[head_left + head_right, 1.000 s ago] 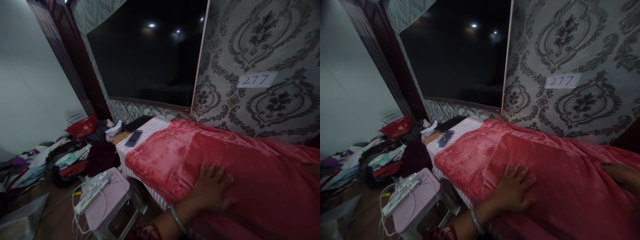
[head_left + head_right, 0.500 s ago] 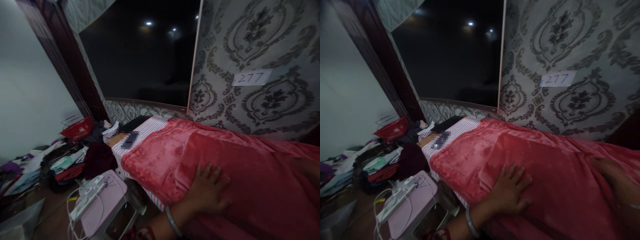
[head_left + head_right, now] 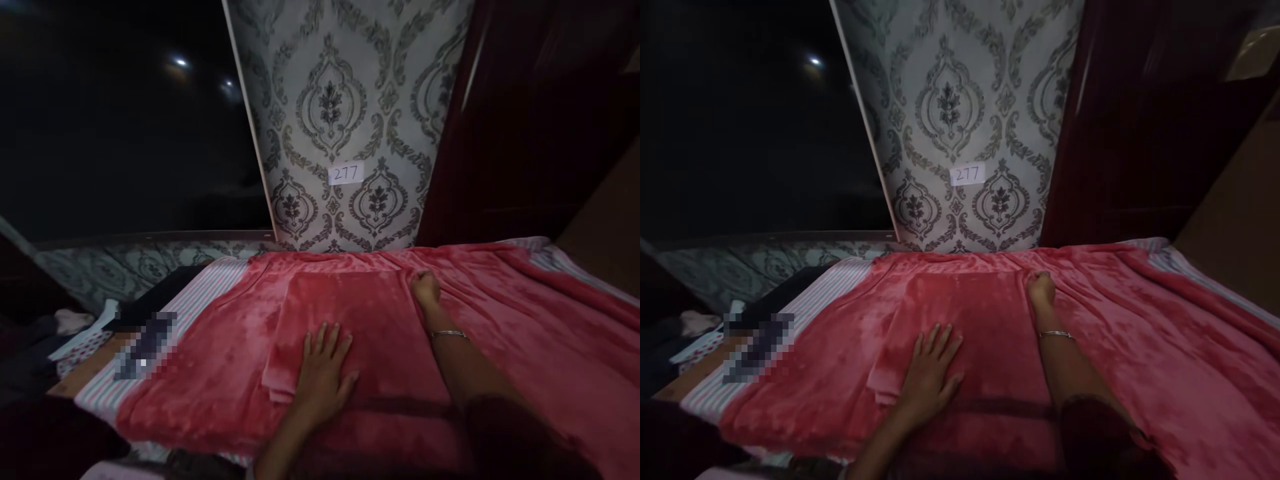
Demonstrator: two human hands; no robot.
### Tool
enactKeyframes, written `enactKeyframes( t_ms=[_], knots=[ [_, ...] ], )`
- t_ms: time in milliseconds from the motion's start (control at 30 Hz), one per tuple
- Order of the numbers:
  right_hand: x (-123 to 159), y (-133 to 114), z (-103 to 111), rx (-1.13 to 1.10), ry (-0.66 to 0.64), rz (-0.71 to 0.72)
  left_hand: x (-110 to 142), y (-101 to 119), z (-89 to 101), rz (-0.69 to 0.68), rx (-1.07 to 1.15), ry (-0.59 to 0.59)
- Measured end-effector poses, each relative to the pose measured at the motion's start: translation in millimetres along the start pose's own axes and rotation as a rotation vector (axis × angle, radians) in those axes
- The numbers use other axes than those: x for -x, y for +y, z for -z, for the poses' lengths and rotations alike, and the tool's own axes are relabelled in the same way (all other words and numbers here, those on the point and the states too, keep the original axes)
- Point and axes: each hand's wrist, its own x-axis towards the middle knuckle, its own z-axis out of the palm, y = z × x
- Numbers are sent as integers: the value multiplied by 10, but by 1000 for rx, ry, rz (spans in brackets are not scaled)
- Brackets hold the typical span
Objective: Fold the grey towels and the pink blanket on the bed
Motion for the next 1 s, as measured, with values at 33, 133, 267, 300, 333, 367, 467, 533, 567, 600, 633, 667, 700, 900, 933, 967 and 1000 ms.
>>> enactKeyframes(
  t_ms=[33,133,267,300,333,367,467,533,567,600,633,667,700,900,933,967,1000],
  knots=[
    [19,-1,-1,-7,12,-7,-26,-10,73,1,24,-40],
    [51,5,12,-18,23,7,-227,-109,379,-42,136,-90],
    [54,10,29,-34,21,43,-842,-389,849,181,151,139],
    [55,9,30,-37,23,47,-1023,-480,934,347,128,211],
    [57,8,31,-41,27,49,-1194,-576,992,438,118,245],
    [60,6,31,-45,31,50,-1342,-674,1021,502,116,265],
    [59,10,15,-56,32,34,-1609,-950,930,670,157,288],
    [39,23,-11,-65,25,23,-1646,-1095,768,738,206,310],
    [22,33,-29,-70,18,24,-1640,-1155,679,752,234,326],
    [1,44,-49,-77,10,31,-1626,-1208,597,752,264,345],
    [-22,56,-71,-83,-1,40,-1610,-1255,527,738,298,362],
    [-46,67,-94,-89,-15,50,-1598,-1297,473,715,337,374],
    [-69,78,-117,-94,-30,58,-1593,-1334,435,685,382,378],
    [-158,111,-191,-122,-78,67,-1660,-1441,399,531,642,398],
    [-166,118,-189,-130,-72,66,-1660,-1441,400,515,672,420],
    [-173,126,-183,-138,-62,62,-1652,-1437,399,500,700,438],
    [-180,136,-176,-147,-50,57,-1639,-1432,397,486,727,453]
  ],
)
